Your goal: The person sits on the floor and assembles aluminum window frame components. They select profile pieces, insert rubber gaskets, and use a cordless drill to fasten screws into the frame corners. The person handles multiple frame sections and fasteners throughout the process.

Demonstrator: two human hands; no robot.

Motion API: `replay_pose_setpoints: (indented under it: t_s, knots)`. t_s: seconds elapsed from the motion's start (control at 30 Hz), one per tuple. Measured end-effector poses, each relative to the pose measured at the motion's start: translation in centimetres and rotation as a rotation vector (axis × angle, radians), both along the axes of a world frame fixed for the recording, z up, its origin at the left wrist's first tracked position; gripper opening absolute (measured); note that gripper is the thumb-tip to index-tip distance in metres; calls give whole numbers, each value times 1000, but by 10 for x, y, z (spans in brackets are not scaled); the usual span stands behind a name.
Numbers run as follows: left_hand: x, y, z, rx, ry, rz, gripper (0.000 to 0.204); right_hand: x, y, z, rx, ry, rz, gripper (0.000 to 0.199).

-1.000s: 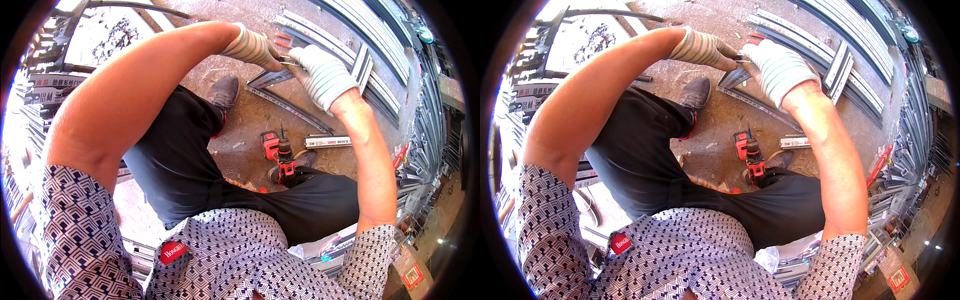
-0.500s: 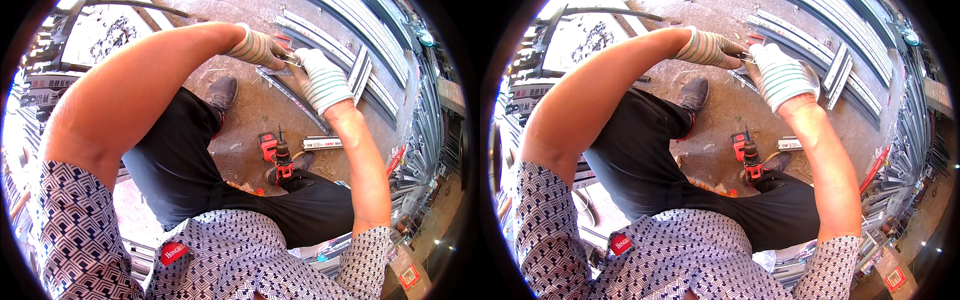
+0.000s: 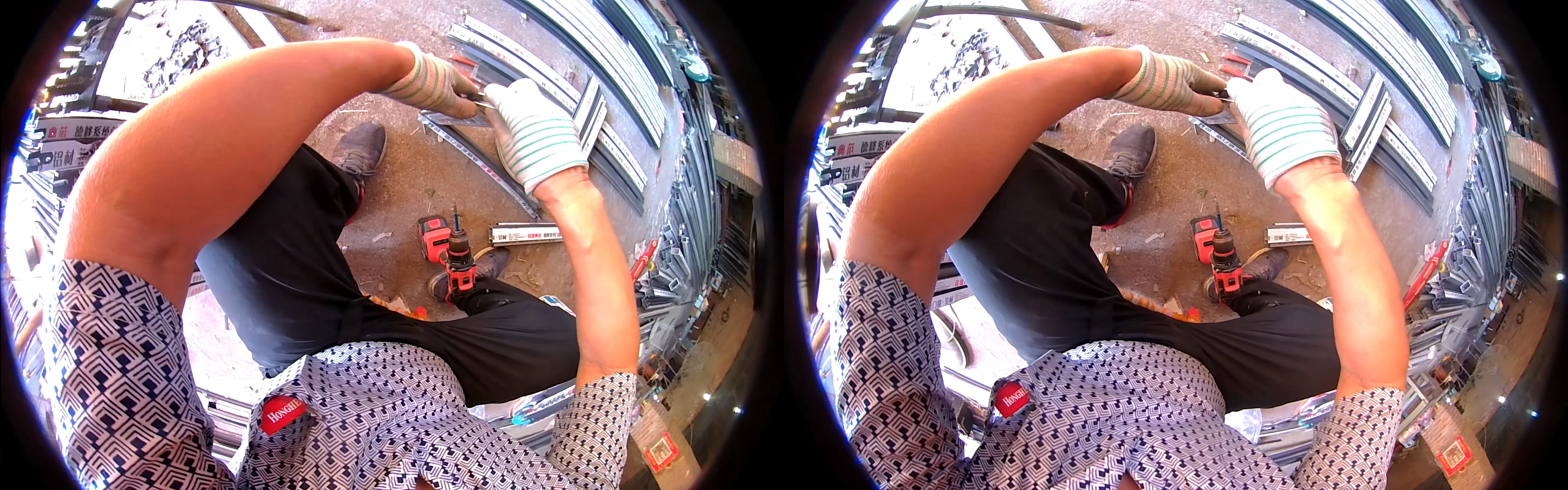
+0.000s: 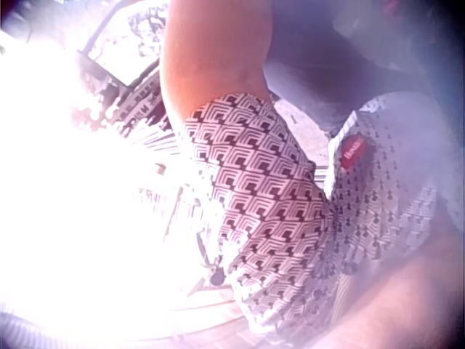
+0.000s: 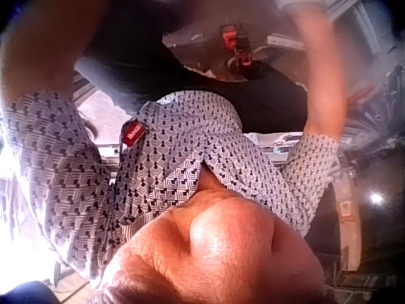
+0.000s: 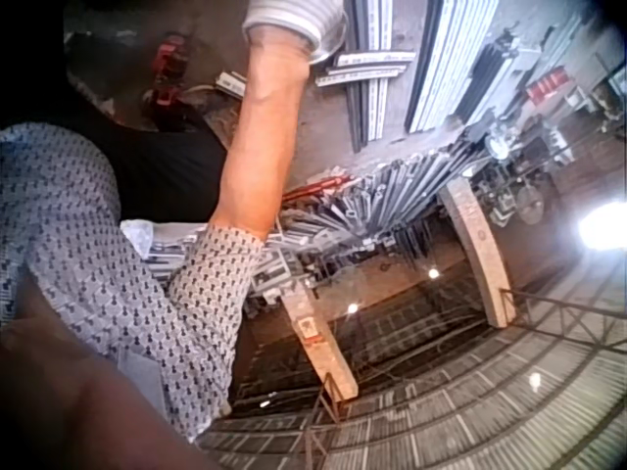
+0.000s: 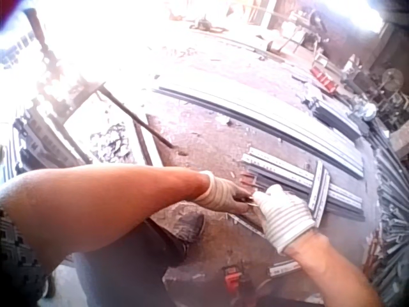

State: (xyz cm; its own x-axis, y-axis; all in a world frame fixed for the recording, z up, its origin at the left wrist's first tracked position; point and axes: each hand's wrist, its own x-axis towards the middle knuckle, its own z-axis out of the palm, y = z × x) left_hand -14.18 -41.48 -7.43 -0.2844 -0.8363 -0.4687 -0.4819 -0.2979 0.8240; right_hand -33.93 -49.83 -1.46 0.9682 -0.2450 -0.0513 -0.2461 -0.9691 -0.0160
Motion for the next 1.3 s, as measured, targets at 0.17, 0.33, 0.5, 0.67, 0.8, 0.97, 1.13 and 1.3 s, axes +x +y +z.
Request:
replay_pose_setpoints:
  t_s: [0.17,0.33,0.5,0.67,0.8,0.97,1.13,1.3]
  knots:
    - [-1,-1,-4,-48,23,-6,59,-3,-9,-4,30,-17,11,20]
    - [-3,-4,0,-48,-31,-23,57,-5,-19,-8,91,2,28,20]
    - [-1,1,0,-100,-58,-12,56,-6,-18,-6,156,-81,57,20]
    - [-2,-2,-4,-119,-61,-49,59,-10,-17,-6,145,-77,37,20]
    - [-4,-4,-11,-139,-63,-26,59,-4,-20,-8,82,30,53,18]
    - [-3,-6,-17,-155,-39,-28,58,1,-17,-1,45,98,65,18]
    - [-1,-3,-18,-161,-38,-24,58,1,-21,-5,44,69,104,20]
    - [-4,-4,1,-81,-42,10,56,6,-23,1,-6,140,85,18]
